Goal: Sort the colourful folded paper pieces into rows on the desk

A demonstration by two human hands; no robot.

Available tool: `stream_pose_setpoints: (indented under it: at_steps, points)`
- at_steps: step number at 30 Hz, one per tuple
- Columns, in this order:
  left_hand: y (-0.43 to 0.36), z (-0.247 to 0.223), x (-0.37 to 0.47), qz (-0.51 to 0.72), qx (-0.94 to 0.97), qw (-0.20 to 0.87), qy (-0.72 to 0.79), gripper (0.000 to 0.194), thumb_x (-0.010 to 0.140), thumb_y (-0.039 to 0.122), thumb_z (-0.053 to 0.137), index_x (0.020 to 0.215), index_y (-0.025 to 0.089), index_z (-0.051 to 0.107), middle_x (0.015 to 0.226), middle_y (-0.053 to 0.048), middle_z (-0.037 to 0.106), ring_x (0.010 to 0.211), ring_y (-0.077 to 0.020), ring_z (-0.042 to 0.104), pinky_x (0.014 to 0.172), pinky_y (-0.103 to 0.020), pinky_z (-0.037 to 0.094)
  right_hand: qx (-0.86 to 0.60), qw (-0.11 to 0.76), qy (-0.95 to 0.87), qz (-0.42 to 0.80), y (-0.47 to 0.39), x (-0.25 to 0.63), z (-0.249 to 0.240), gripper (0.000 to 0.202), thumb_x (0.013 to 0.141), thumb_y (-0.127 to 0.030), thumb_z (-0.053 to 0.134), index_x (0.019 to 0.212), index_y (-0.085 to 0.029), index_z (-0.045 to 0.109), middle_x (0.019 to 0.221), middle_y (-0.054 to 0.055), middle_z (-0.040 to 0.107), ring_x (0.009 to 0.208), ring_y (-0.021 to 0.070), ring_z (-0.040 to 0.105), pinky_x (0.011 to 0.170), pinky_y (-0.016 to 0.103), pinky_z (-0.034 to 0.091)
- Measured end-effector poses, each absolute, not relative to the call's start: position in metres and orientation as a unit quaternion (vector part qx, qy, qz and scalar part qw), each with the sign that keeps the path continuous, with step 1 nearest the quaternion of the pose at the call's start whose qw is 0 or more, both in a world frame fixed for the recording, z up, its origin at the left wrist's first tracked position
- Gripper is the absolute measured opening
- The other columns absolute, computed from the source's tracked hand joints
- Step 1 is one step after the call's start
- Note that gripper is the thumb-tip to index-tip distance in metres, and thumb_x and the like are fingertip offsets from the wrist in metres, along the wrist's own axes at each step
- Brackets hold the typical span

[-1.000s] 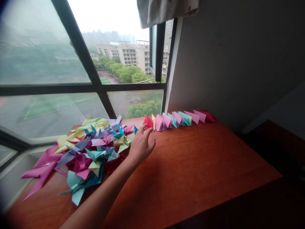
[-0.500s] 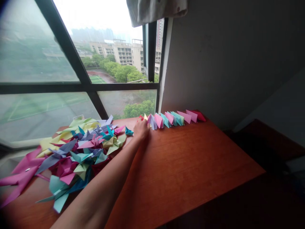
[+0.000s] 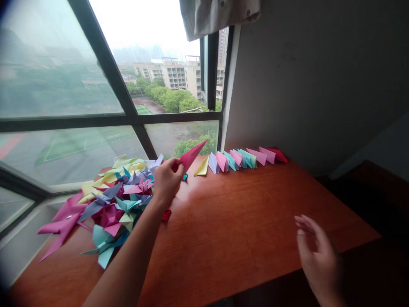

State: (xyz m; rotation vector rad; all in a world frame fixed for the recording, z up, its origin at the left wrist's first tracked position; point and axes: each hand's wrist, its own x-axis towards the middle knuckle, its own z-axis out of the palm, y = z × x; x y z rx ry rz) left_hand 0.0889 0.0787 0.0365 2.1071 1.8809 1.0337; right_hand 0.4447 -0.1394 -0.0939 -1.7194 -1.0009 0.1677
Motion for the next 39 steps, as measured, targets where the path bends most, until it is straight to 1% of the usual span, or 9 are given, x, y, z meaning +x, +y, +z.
stream_pose_setpoints:
  at_steps: [6,12,13,18,23,26,29,34,39]
  points:
    - [0.035,0.063,-0.001,0.461,0.627,0.066,0.624,0.024,0.082,0.036,0.059,0.093,0.019,0.073,0.073,0.002,0.072,0.068,-0.0173,0.068,0.063,-0.026,0.05,-0.67,0.506,-0.515,0.173,-0.069,0.377,-0.099,0.041,0.088,-0.043,0.054,0.123,-0.023,0.059,0.12,0.011,0.068,0.106,0.0248,0.066,0.094,0.044,0.055]
    - [0.004,0.051,-0.077,0.402,0.531,-0.098,0.739,0.022,0.08,0.039,0.06,0.094,0.027,0.073,0.074,0.0,0.071,0.082,-0.0309,0.071,0.076,-0.045,0.054,-0.64,0.451,-0.6,0.164,0.001,0.333,-0.092,0.034,0.086,-0.036,0.05,0.113,-0.02,0.064,0.112,0.011,0.069,0.091,0.0227,0.068,0.078,0.036,0.059]
    - [0.002,0.046,-0.084,0.387,0.539,-0.113,0.74,0.022,0.083,0.039,0.058,0.097,0.029,0.072,0.084,-0.002,0.072,0.09,-0.0332,0.07,0.08,-0.048,0.053,-0.637,0.439,-0.617,0.147,0.016,0.326,-0.09,0.035,0.086,-0.034,0.049,0.113,-0.019,0.064,0.112,0.012,0.068,0.091,0.0232,0.067,0.077,0.037,0.059]
    - [0.002,0.029,-0.094,0.373,0.64,-0.149,0.655,0.023,0.084,0.047,0.058,0.084,0.027,0.07,0.128,-0.004,0.064,0.122,-0.0386,0.056,0.104,-0.057,0.044,-0.643,0.413,-0.644,0.036,0.087,0.3,-0.075,0.035,0.082,-0.03,0.059,0.114,-0.018,0.066,0.13,0.015,0.058,0.124,0.0325,0.05,0.107,0.05,0.041]
    - [-0.001,0.033,-0.074,0.423,0.646,-0.19,0.606,0.016,0.088,0.037,0.06,0.09,0.024,0.07,0.135,-0.005,0.06,0.127,-0.0347,0.053,0.11,-0.056,0.039,-0.712,0.354,-0.606,-0.032,0.139,0.293,-0.06,0.056,0.079,-0.045,0.069,0.127,-0.018,0.063,0.148,0.017,0.039,0.136,0.0393,0.035,0.109,0.055,0.034]
    - [-0.006,0.041,-0.049,0.471,0.658,-0.17,0.563,0.01,0.088,0.028,0.06,0.093,0.024,0.069,0.127,-0.006,0.064,0.12,-0.0295,0.059,0.107,-0.049,0.044,-0.745,0.299,-0.596,0.004,0.154,0.29,-0.06,0.061,0.074,-0.049,0.073,0.127,-0.019,0.064,0.148,0.017,0.039,0.134,0.0425,0.035,0.106,0.056,0.036]
    - [-0.009,0.043,-0.022,0.476,0.715,-0.128,0.495,0.012,0.087,0.02,0.061,0.096,0.024,0.068,0.121,-0.007,0.065,0.115,-0.0266,0.061,0.102,-0.046,0.048,-0.757,0.275,-0.592,0.027,0.159,0.286,-0.065,0.05,0.074,-0.041,0.075,0.119,-0.02,0.069,0.145,0.015,0.044,0.128,0.0415,0.043,0.103,0.053,0.04]
    - [-0.011,0.025,0.011,0.42,0.805,-0.051,0.416,0.018,0.086,0.012,0.06,0.1,0.022,0.065,0.126,-0.01,0.062,0.119,-0.027,0.057,0.102,-0.045,0.047,-0.748,0.314,-0.584,0.029,0.159,0.285,-0.072,0.031,0.079,-0.014,0.058,0.105,-0.018,0.074,0.134,0.013,0.055,0.117,0.032,0.054,0.099,0.041,0.045]
    - [-0.013,0.008,0.031,0.362,0.838,0.035,0.407,0.019,0.089,0.012,0.054,0.102,0.022,0.064,0.129,-0.01,0.06,0.119,-0.0267,0.055,0.1,-0.044,0.048,-0.705,0.39,-0.59,0.053,0.151,0.294,-0.074,0.03,0.078,-0.014,0.053,0.097,-0.017,0.075,0.122,0.013,0.065,0.111,0.0268,0.06,0.098,0.036,0.047]
